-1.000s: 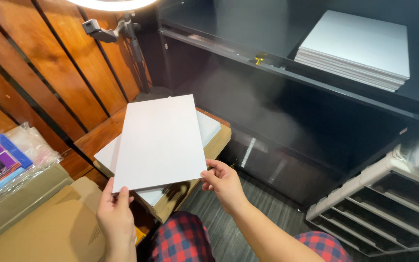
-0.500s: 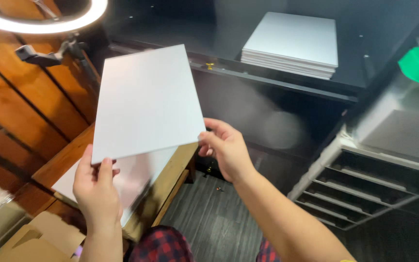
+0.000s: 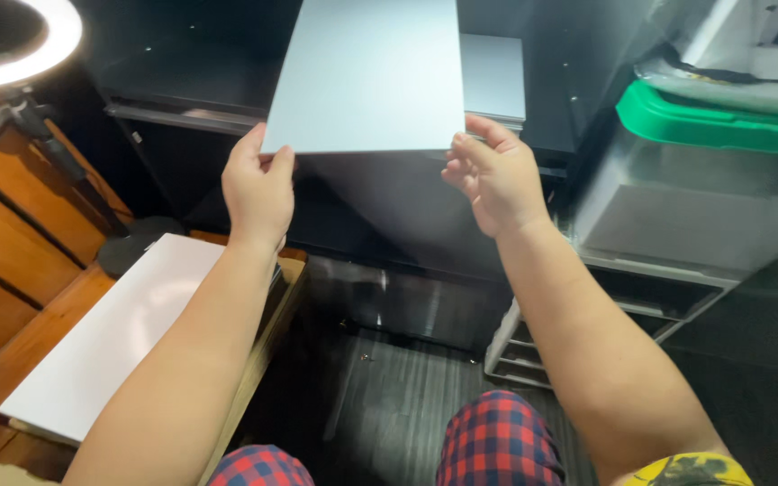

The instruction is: The person repeatedly picks up small stacks of white paper from a cardboard box and places them onto a black shelf. The action is performed by hand without tools, moving paper from the box to the shelf in a repetitive loop.

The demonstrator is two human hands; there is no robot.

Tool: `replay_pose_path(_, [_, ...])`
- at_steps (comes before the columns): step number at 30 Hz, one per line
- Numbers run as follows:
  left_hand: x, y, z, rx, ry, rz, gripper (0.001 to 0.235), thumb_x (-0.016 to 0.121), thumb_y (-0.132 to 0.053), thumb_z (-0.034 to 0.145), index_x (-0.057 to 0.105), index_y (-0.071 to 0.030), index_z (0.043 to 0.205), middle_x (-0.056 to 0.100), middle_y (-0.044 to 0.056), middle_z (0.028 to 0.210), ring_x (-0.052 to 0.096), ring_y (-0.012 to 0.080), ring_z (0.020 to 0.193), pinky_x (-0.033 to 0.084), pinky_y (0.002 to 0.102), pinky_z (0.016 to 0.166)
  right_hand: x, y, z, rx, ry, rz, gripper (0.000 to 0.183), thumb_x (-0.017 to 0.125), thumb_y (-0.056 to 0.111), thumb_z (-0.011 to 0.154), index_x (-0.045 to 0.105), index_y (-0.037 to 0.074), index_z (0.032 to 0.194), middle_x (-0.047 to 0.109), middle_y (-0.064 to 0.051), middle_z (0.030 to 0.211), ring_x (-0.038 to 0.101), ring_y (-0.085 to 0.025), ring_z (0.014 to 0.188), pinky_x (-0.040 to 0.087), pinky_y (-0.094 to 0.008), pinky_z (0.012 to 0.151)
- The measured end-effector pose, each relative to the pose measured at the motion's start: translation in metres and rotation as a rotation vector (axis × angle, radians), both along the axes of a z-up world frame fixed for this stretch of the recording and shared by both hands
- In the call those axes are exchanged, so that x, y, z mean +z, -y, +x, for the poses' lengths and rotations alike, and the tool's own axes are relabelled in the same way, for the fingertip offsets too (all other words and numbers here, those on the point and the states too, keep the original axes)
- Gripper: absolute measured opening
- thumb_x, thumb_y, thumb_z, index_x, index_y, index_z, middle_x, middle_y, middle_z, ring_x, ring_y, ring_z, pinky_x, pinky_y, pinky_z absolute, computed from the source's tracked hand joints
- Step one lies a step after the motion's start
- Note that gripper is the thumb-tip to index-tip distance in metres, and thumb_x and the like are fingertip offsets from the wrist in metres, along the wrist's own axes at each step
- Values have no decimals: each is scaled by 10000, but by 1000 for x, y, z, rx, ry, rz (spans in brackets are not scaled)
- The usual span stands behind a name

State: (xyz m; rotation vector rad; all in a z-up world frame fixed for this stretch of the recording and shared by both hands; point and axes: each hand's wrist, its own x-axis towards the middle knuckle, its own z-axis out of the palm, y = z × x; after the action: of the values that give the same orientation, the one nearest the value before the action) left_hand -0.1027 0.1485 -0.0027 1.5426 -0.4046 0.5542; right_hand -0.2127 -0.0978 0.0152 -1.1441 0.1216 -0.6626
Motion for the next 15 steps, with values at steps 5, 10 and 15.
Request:
replay_pose_path(5, [6, 51, 35, -73, -125, 77, 497, 697, -144, 956, 576, 7, 1413, 636, 194, 1319, 709, 305, 1163, 666, 336, 831, 7, 49, -5, -76, -46, -23, 322, 742, 80, 939, 688, 64, 1256, 722, -94, 774, 739, -122, 641, 703, -343, 757])
replay_pose_path(10, [27, 86, 23, -158, -272, 55, 530, 694, -189, 946, 557, -55, 1441, 661, 154, 1347, 713, 239, 1190, 657, 297, 884, 0, 80, -3, -127, -71, 3, 298, 740, 99, 952, 695, 90, 1246, 728, -79, 768, 741, -109, 656, 696, -346, 800])
replay_pose_path(15, [31, 106, 25, -221, -336, 15, 578, 680, -142, 943, 516, 7, 1477, 659, 216, 1337, 722, 246, 1162, 641, 266, 868, -10, 101, 4, -146, -142, 79, 301, 750, 129, 942, 673, 105, 1231, 733, -57, 811, 729, -96, 698, 673, -331, 835])
